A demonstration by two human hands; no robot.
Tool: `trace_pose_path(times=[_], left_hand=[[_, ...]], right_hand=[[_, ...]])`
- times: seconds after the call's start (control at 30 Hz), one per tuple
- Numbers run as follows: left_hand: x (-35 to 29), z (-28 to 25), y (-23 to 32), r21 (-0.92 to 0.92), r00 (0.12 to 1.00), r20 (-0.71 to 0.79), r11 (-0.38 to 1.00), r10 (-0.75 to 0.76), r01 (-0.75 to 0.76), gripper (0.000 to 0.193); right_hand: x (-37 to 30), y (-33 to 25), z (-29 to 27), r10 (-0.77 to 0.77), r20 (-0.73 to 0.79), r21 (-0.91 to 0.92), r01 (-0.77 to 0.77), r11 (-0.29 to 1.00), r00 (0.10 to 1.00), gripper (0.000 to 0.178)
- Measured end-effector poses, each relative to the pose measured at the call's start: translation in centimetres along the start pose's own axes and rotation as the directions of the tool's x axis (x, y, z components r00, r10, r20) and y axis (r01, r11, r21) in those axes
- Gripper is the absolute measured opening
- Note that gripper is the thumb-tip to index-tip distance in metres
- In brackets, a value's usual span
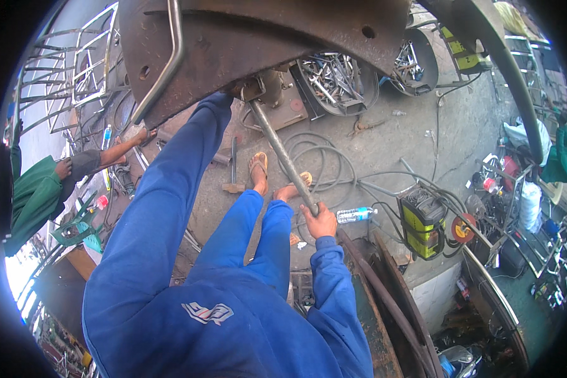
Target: The person uses a manual metal bending machine to bend a metal rod into a curved shape. They repeatedly position the rod, apply force with the lever, and check the bend angle, making small adjustments until the desired curvature is achieved.
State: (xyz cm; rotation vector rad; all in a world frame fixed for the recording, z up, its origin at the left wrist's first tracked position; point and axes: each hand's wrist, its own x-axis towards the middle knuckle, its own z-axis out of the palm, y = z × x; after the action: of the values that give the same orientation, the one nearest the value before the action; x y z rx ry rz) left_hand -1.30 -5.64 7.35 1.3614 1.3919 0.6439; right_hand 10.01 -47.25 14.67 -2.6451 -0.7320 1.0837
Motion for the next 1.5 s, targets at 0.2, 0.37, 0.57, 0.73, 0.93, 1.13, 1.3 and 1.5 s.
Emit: trace_pose_path(times=[0.2, 0.37, 0.57, 0.73, 0.93, 1.13, 1.3, 1.5], left_hand=[[-2.6, -4.7, 3.2, -0.263, 0.985, -0.157, 0.964, -0.075, 0.031, 0.023], [-6.4, -14.3, 13.2, -0.31, 0.899, -0.437, 0.942, -0.019, -0.131, 0.023], [-10.7, -16.0, 31.0, 0.271, 0.782, -0.06, 0.764, 0.62, -0.585, 0.025], [-10.5, -8.4, 37.1, 0.755, 0.885, 0.335, 0.47, 0.322, -0.457, 0.056], [-10.2, -9.5, 35.8, 0.506, 0.873, 0.425, 0.737, 0.24, -0.448, 0.049], [-13.4, -13.2, 33.5, -0.167, 0.833, 0.519, 0.979, 0.191, -0.12, 0.046], [-21.5, -17.2, 27.8, -0.429, 0.775, 0.551, 0.902, 0.31, -0.056, 0.039], [-26.6, -16.1, 21.2, -0.42, 0.854, 0.521, 0.869, -0.007, 0.263, 0.038]], right_hand=[[0.4, 0.7, 0.2, -0.049, 0.053, 0.009, 0.048, 0.999, 0.997, 0.045], [0.4, 1.1, 0.6, -0.056, 0.045, 0.029, 0.055, 0.998, 0.997, 0.043], [0.4, 1.2, 1.0, -0.075, -0.001, -0.011, 0.075, 0.997, 0.997, 0.04], [0.5, 1.2, 1.1, -0.09, -0.001, -0.024, 0.09, 0.996, 0.996, 0.042], [0.6, 1.0, 0.7, -0.064, 0.036, -0.002, 0.064, 0.998, 0.997, 0.04], [0.2, 1.1, 0.5, -0.125, -0.012, 0.062, 0.125, 0.99, 0.992, 0.038], [0.3, 1.5, 1.0, -0.073, -0.024, 0.027, 0.074, 0.997, 0.997, 0.039], [0.4, 0.2, 0.3, -0.066, 0.035, 0.013, 0.065, 0.998, 0.997, 0.04]])
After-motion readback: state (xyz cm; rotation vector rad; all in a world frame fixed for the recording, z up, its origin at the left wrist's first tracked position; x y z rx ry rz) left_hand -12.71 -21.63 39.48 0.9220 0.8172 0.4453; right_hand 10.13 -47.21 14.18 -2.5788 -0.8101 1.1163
